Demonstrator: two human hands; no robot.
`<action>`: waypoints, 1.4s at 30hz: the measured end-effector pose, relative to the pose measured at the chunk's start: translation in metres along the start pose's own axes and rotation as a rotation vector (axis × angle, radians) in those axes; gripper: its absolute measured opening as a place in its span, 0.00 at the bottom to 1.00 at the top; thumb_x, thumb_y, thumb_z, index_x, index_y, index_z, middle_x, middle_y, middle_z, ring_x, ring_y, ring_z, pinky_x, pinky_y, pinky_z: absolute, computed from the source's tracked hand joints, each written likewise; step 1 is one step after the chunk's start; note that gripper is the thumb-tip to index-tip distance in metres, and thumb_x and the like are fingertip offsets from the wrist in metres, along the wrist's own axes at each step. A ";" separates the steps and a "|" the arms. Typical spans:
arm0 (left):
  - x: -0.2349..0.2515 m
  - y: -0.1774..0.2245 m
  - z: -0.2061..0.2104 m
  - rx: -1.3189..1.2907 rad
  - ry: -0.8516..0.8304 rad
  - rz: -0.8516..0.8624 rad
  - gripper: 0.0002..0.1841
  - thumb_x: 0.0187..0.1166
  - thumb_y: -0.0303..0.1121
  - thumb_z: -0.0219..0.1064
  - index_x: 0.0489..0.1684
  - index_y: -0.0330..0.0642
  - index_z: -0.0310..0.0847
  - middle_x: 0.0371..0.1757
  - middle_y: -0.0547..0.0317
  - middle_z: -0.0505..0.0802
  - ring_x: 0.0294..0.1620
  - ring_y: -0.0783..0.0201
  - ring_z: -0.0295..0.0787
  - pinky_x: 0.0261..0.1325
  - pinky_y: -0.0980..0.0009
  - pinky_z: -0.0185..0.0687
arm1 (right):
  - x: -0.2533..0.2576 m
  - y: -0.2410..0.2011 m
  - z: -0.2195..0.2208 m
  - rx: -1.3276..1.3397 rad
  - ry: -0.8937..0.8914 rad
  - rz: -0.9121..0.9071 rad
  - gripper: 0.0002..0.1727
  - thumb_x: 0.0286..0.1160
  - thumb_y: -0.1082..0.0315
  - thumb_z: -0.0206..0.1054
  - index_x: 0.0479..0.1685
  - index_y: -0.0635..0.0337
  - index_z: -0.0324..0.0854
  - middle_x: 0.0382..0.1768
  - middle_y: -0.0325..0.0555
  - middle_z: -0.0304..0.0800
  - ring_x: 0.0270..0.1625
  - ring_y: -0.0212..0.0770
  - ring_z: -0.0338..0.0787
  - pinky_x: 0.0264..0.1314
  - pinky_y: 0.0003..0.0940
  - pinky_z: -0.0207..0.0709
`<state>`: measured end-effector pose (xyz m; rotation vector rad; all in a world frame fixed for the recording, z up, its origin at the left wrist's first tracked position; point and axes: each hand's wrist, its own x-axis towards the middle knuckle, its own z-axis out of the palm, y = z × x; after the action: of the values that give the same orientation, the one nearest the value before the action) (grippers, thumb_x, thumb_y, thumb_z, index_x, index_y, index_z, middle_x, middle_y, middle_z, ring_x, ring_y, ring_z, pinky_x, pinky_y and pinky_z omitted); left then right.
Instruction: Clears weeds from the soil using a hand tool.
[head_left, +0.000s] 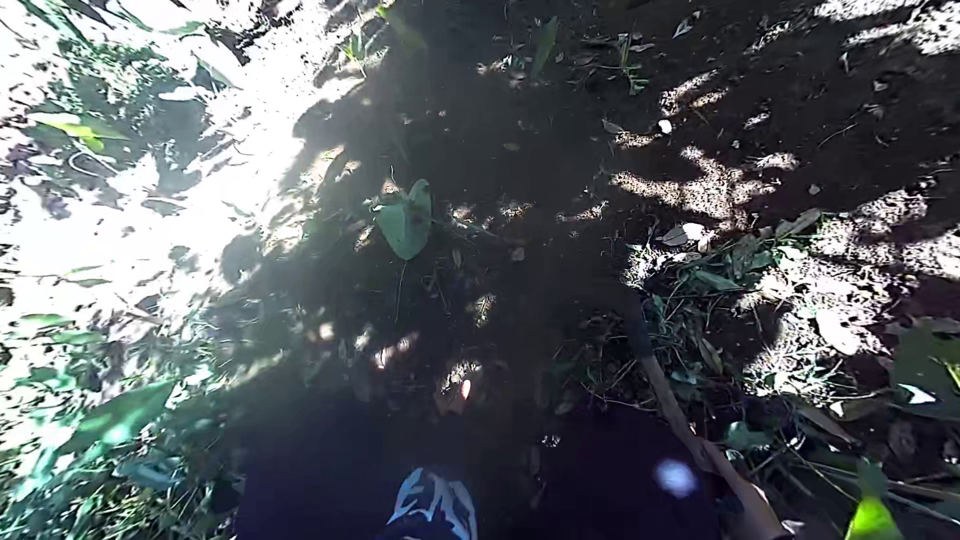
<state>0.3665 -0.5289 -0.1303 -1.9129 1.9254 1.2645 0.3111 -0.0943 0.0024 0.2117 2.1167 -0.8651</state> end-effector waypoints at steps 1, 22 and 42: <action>0.010 -0.013 0.009 -0.047 0.001 0.024 0.44 0.80 0.30 0.74 0.90 0.23 0.47 0.85 0.26 0.70 0.86 0.40 0.68 0.88 0.53 0.65 | 0.004 -0.001 -0.003 -0.063 0.021 -0.038 0.38 0.82 0.62 0.65 0.90 0.63 0.57 0.67 0.73 0.84 0.67 0.70 0.87 0.73 0.69 0.74; -0.074 0.082 0.021 0.431 -0.923 0.607 0.26 0.91 0.43 0.59 0.86 0.45 0.71 0.74 0.41 0.87 0.76 0.45 0.84 0.84 0.42 0.69 | 0.227 -0.271 0.071 -0.671 0.170 -0.260 0.36 0.89 0.72 0.51 0.96 0.37 0.49 0.83 0.79 0.61 0.82 0.82 0.66 0.78 0.77 0.60; 0.181 0.112 -0.131 0.233 0.251 0.389 0.36 0.81 0.43 0.69 0.90 0.43 0.64 0.93 0.37 0.60 0.94 0.33 0.48 0.87 0.27 0.46 | 0.099 -0.234 0.039 -0.788 0.263 -0.634 0.36 0.81 0.72 0.64 0.91 0.60 0.60 0.58 0.85 0.82 0.50 0.86 0.87 0.49 0.80 0.77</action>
<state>0.2940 -0.7675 -0.1109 -1.7026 2.5391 0.8518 0.1722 -0.3089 0.0312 -0.8282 2.6449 -0.2690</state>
